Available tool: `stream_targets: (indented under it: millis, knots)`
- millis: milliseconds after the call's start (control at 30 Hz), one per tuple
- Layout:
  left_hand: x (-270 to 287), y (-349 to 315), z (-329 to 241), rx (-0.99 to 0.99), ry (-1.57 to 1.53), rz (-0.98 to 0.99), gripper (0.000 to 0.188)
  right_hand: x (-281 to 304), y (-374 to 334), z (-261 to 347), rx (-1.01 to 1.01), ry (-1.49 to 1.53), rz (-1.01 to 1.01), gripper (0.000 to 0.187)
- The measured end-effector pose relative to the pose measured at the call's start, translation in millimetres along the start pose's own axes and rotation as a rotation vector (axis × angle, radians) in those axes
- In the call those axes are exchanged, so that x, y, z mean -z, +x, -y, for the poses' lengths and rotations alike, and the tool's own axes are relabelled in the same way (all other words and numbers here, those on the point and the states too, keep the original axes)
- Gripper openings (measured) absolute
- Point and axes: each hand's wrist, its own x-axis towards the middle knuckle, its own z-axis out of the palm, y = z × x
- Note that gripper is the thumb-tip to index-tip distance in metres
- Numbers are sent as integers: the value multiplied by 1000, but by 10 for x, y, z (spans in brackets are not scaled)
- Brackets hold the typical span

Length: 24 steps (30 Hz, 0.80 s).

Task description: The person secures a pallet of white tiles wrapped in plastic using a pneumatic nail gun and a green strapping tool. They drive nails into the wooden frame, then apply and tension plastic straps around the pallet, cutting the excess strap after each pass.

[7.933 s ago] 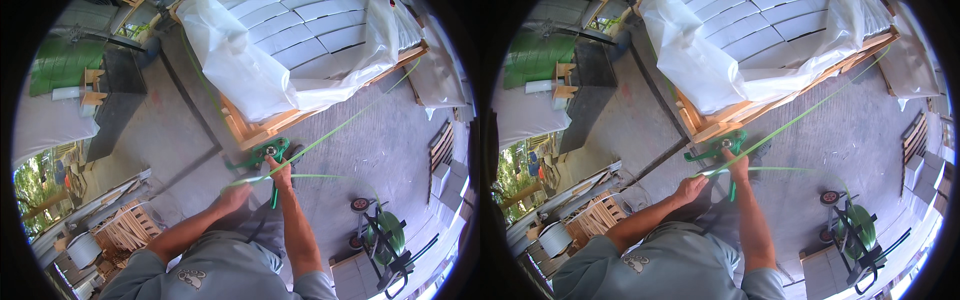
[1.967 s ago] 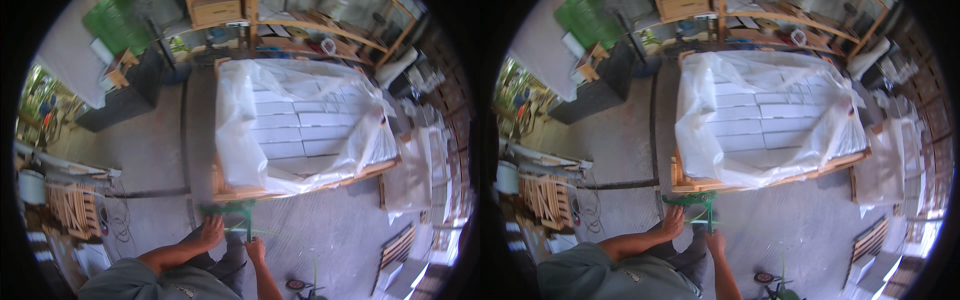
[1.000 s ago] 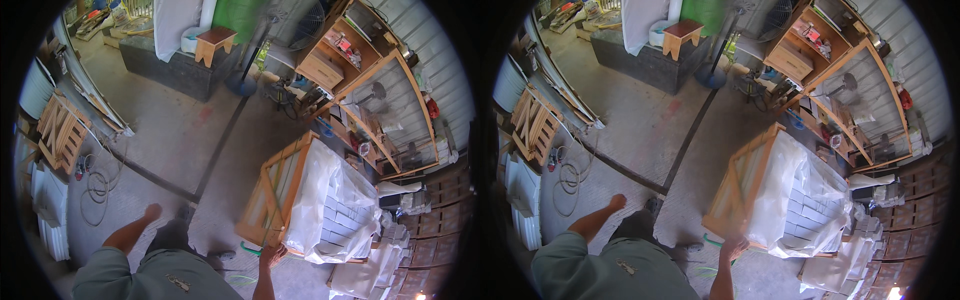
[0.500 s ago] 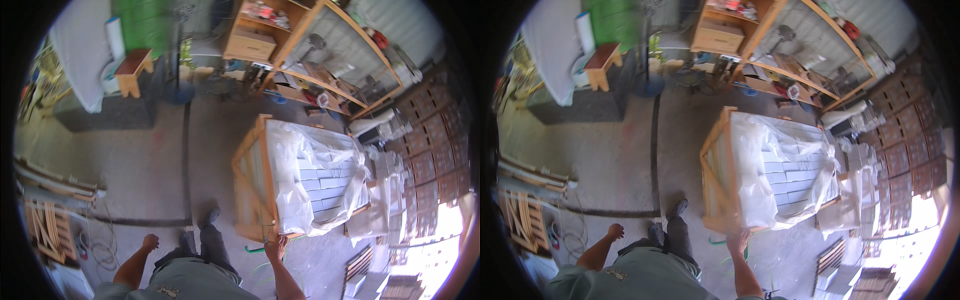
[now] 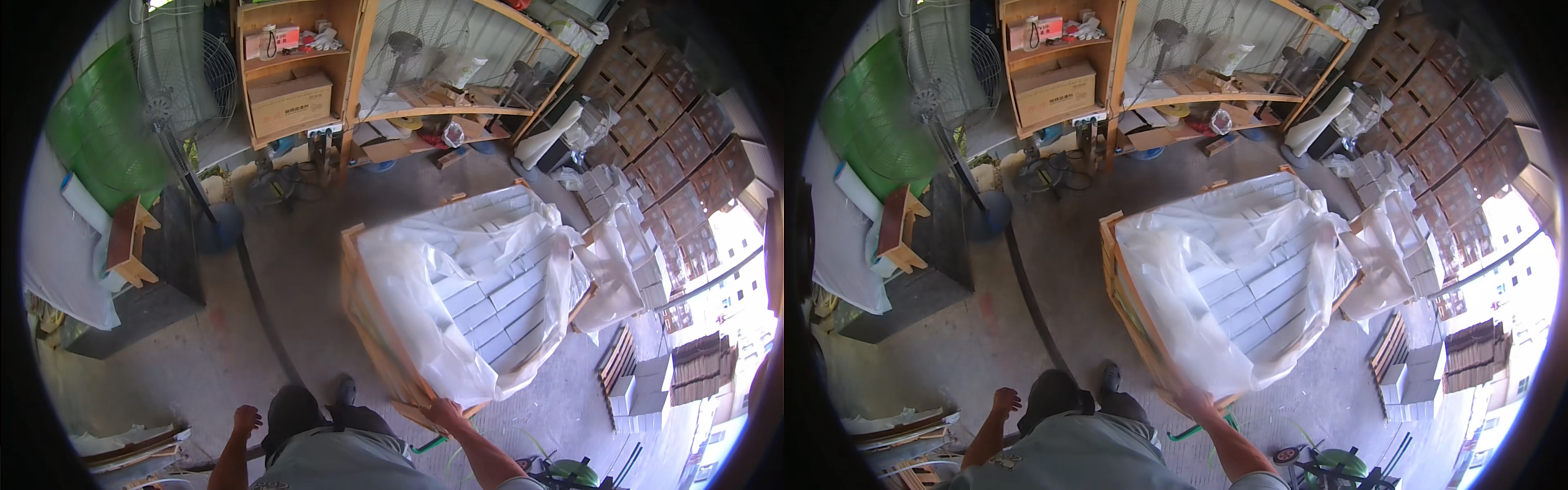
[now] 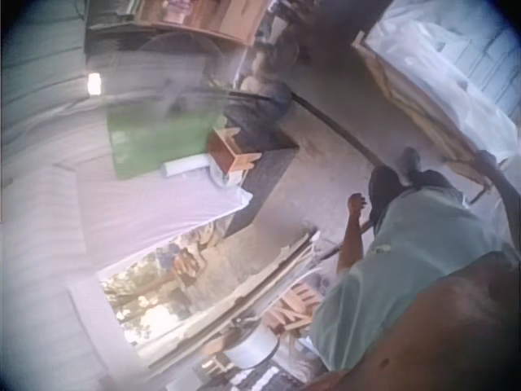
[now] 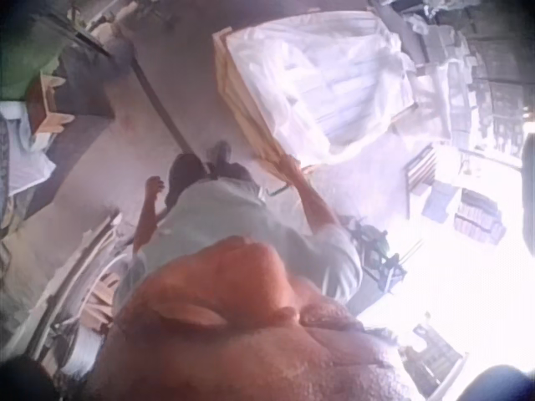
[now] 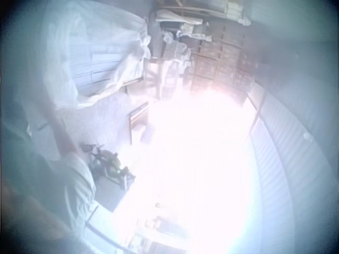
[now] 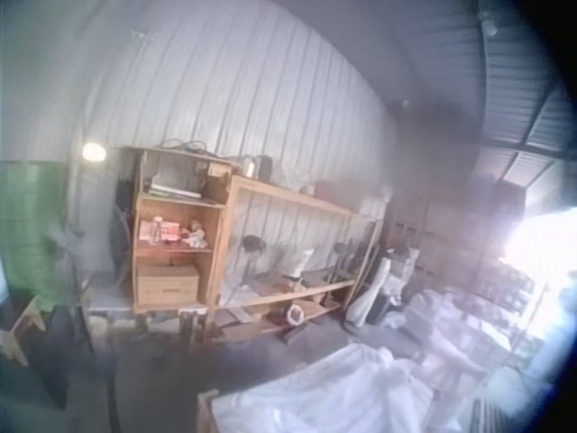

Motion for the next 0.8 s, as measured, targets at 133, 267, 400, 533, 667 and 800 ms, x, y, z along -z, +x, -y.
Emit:
stream_targets:
  millis: [133, 267, 400, 533, 667, 800]
  knots:
    - [200, 355, -179, 105, -15, 44, 21, 217, 823, 499, -37, 298, -116, 38]
    - [381, 842, -601, 36, 514, 154, 21, -52, 1511, 685, 51, 440, -207, 33]
    - [667, 1353, -1158, 57, 161, 39, 21, -657, 2143, 642, 101, 1241, 223, 30]
    - [952, 1794, -1940, -18, 203, 100, 16, -924, 2150, 795, -284, 1057, 285, 29]
    - [1069, 2082, -2646, -64, 182, 9, 18, -849, 2107, 1064, -516, 1272, 240, 25]
    - [974, 2333, -3285, -141, 343, -54, 27, -692, 2061, 1265, -573, 1301, 237, 34]
